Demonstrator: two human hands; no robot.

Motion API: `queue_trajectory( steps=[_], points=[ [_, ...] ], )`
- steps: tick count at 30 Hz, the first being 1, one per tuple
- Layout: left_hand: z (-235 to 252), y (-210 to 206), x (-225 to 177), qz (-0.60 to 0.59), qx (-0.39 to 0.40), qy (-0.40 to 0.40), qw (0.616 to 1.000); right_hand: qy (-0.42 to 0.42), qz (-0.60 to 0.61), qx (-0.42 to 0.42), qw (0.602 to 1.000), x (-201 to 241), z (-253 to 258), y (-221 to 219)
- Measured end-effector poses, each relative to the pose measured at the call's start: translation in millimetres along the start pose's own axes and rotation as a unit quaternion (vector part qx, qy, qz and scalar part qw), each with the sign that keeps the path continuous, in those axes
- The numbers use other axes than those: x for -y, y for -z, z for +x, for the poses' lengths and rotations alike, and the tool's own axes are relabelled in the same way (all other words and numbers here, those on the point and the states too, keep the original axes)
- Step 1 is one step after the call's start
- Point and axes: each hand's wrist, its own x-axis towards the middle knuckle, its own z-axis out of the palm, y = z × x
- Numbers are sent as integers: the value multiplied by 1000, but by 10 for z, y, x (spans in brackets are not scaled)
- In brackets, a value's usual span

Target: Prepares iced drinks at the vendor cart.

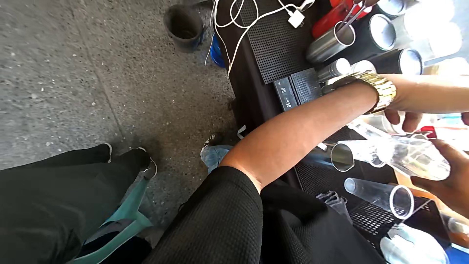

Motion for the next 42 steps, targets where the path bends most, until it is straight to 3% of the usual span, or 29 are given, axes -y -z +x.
queue_trajectory(
  steps=[11,19,24,42],
  points=[
    [-32,-46,-4,14,-11,-1,1000,-6,17,-5,1000,-12,-34,-56],
    [-137,-127,-135,54,-24,-24,998,-12,112,-54,992,-393,-94,-546],
    [-140,-193,-270,60,-1,-27,998,-41,142,-73,986,-314,-218,-714],
    [145,-319,-417,166,40,-92,981,-89,377,-177,905,-168,-489,-1184]
  ],
)
